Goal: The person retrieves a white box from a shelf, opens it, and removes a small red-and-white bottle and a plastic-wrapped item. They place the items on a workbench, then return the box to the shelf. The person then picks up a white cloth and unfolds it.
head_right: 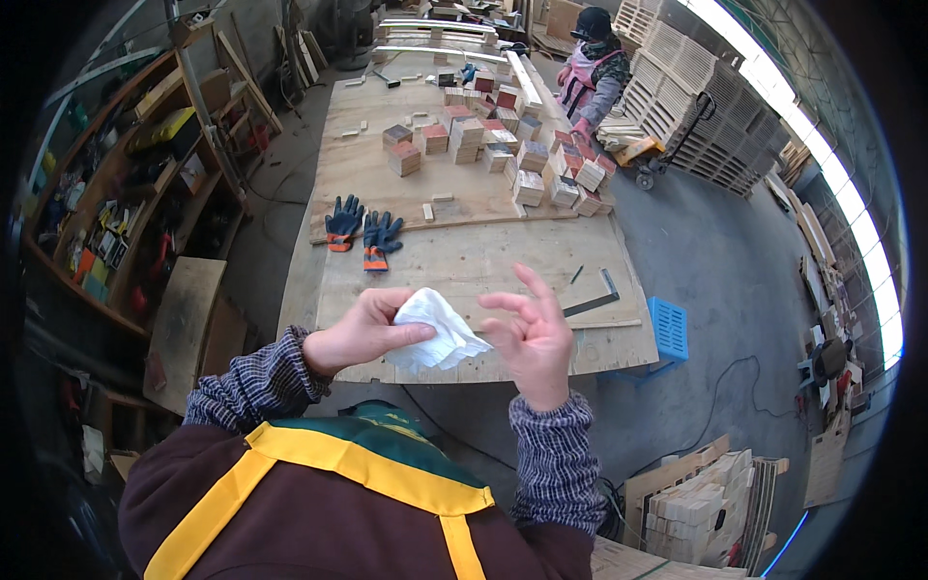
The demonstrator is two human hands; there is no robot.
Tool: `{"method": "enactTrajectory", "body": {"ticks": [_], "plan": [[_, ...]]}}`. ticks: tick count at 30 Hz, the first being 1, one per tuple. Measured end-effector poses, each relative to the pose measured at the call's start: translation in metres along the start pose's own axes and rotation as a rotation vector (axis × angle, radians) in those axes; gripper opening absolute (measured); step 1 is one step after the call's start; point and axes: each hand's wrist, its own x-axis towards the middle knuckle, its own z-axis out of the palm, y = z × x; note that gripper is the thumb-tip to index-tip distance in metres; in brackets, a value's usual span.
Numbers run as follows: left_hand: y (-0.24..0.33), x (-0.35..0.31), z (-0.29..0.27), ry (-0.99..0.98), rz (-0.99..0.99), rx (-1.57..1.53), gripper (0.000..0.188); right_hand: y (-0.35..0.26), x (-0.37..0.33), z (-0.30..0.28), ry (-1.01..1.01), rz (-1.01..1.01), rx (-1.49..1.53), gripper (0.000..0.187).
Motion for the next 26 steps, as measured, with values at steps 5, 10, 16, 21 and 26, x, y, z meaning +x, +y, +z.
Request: {"method": "enactTrajectory", "body": {"ticks": [5,10,16,21,26], "plan": [[0.006,-0.007,-0.007,-0.004,0.089,0.049,0.02,0.028,-0.04,0.007,0.043,0.184,0.285,0.085],[0.003,-0.004,0.004,0.018,-0.076,-0.086,0.024,0.035,-0.042,0.019,0.054,-0.036,0.053,0.06],[-0.014,-0.002,0.007,-0.027,-0.127,-0.084,0.035,0.025,-0.032,0.031,0.224,0.047,-0.097,0.022],[-0.028,-0.013,-0.01,0.119,0.04,0.353,0.044,0.022,-0.02,0.023,0.318,-0.325,-0.484,0.017],[-0.046,-0.029,0.004,-0.152,-0.221,-0.801,0.073,0.031,-0.028,0.034,-0.128,-0.731,-0.695,0.025]]}}
